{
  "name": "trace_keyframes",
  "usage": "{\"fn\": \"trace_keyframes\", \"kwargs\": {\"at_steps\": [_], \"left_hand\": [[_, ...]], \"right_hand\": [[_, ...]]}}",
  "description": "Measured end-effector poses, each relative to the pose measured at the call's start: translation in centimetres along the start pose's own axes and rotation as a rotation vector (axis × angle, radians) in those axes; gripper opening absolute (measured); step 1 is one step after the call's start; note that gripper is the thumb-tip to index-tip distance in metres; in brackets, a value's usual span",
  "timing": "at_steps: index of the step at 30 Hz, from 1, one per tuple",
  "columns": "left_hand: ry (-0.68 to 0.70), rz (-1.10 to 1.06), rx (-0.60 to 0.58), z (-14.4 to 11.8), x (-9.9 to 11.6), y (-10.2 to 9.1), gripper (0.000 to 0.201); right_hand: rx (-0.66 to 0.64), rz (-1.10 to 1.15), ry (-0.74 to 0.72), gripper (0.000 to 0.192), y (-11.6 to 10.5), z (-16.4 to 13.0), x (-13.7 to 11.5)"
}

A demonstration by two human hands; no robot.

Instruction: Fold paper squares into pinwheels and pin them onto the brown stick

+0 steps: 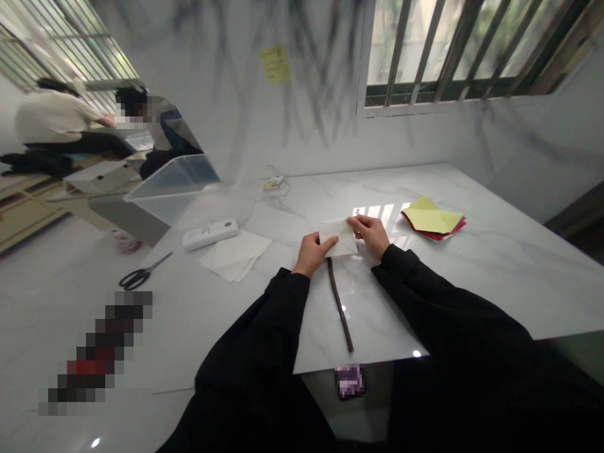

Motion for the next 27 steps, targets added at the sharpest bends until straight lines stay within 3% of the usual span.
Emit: {"fn": "trace_keyframes", "kwargs": {"at_steps": [6,27], "left_hand": [[-0.002,-0.018,-0.017,0.1,-0.2,0.1,0.044],[0.012,-0.008,-0.05,0.0,0.1,0.3,0.044]], "right_hand": [[-0.2,0.085,0.183,0.054,1.8,-0.8,1.1],[-0.015,0.055,0.096,0.063,0.5,-0.3,0.4]]}}
Point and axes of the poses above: each hand's wrist, its own z-axis towards the middle knuckle, its own y-axis out of the palm, x = y × z, the point moved 7 cm from there along z, towards the middle knuckle, and after that the axes turned 8 degrees about z, right-handed, at the moved point
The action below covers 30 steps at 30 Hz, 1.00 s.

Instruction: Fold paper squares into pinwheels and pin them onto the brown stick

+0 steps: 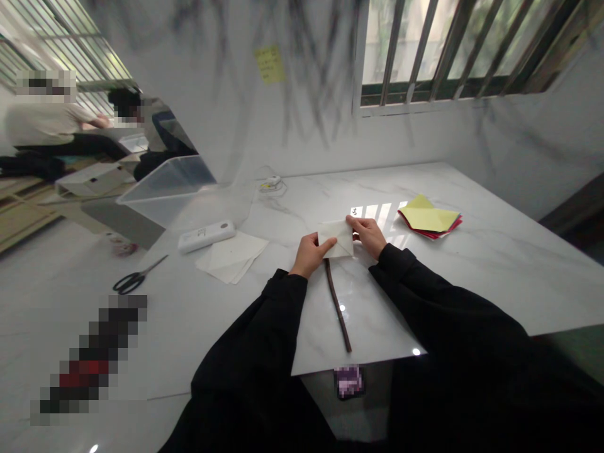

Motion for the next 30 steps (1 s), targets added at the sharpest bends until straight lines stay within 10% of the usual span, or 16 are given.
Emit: {"fn": "trace_keyframes", "kwargs": {"at_steps": [8,30], "left_hand": [[-0.005,-0.061,0.039,0.3,-0.6,-0.3,0.052],[-0.041,-0.186,0.038,0.1,-0.4,-0.2,0.062]], "right_hand": [[-0.237,-0.074,0.114,0.05,1.5,-0.5,0.8],[-0.193,-0.065,0.03,0.05,0.9,-0.1,0.7]]}}
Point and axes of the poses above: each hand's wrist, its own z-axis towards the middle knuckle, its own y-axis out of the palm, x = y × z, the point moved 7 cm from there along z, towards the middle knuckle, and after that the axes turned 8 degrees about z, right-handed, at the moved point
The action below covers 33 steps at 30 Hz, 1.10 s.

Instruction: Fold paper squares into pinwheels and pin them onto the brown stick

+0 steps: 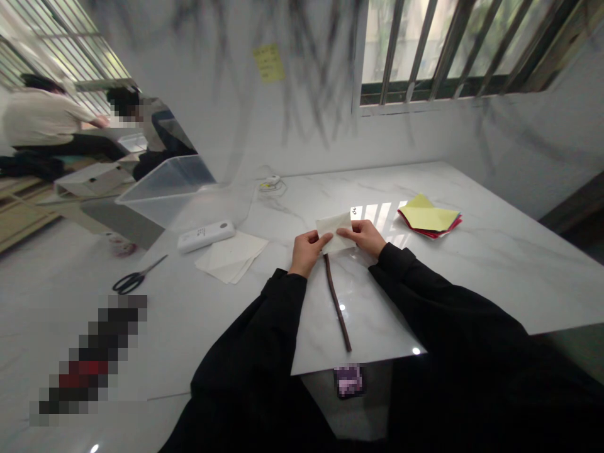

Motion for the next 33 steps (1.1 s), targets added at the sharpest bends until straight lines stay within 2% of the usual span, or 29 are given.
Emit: {"fn": "trace_keyframes", "kwargs": {"at_steps": [11,15,17,19,22,25,28,33], "left_hand": [[0.034,0.075,0.037,0.3,-0.4,-0.2,0.055],[0.046,0.08,0.063,0.4,-0.2,-0.5,0.051],[0.055,0.085,0.099,0.5,-0.2,-0.8,0.049],[0.056,0.085,0.124,0.6,-0.3,-1.0,0.048],[0.062,0.085,0.13,0.6,-0.5,-1.1,0.047],[0.077,0.092,0.122,0.6,-0.6,-0.9,0.046],[0.09,0.095,0.117,0.7,-0.7,-0.9,0.044],[0.081,0.073,0.118,0.8,-0.7,-0.8,0.046]], "right_hand": [[-0.011,0.012,0.007,0.05,0.8,-0.3,-0.2],[-0.113,0.025,0.002,0.051,1.2,-0.5,-1.4],[-0.131,-0.02,-0.037,0.056,0.3,-0.3,-2.3],[-0.031,-0.111,-0.109,0.058,-2.1,0.1,-2.9],[0.236,-0.339,-0.229,0.045,-6.6,0.7,-3.2],[0.45,-0.555,-0.207,0.034,-9.6,1.3,-2.1],[0.515,-0.703,-0.163,0.027,-10.1,2.5,-1.5],[0.554,-0.838,-0.12,0.026,-9.1,4.5,-1.5]]}}
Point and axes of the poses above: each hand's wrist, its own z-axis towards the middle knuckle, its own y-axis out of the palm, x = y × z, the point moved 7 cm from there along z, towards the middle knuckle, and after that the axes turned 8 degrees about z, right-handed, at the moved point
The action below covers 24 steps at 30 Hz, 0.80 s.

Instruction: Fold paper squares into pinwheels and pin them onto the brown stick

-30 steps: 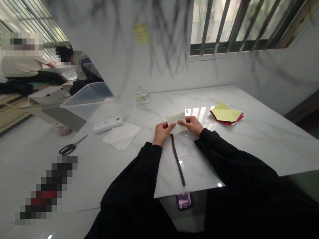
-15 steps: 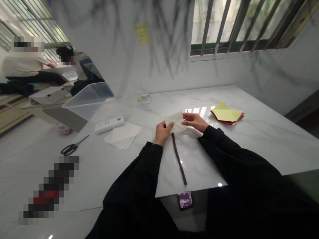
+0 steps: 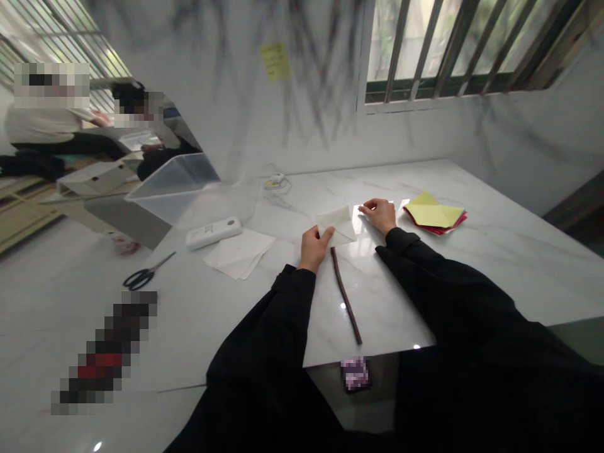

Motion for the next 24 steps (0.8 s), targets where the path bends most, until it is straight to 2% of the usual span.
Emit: {"fn": "trace_keyframes", "kwargs": {"at_steps": [7,14,19,24], "left_hand": [[0.027,0.011,-0.016,-0.1,0.3,0.3,0.043],[0.045,0.045,0.002,-0.2,0.6,0.0,0.039],[0.043,0.067,-0.006,-0.3,0.8,0.1,0.04],[0.053,0.068,-0.007,-0.1,0.6,0.1,0.041]], "right_hand": [[0.022,-0.045,-0.02,0.017,0.3,0.2,-0.1],[0.039,0.206,-0.012,0.013,-1.5,-1.0,0.5],[-0.068,0.471,0.045,0.026,-1.5,-3.0,0.9],[-0.154,0.633,0.099,0.041,-0.9,-4.2,-0.1]]}}
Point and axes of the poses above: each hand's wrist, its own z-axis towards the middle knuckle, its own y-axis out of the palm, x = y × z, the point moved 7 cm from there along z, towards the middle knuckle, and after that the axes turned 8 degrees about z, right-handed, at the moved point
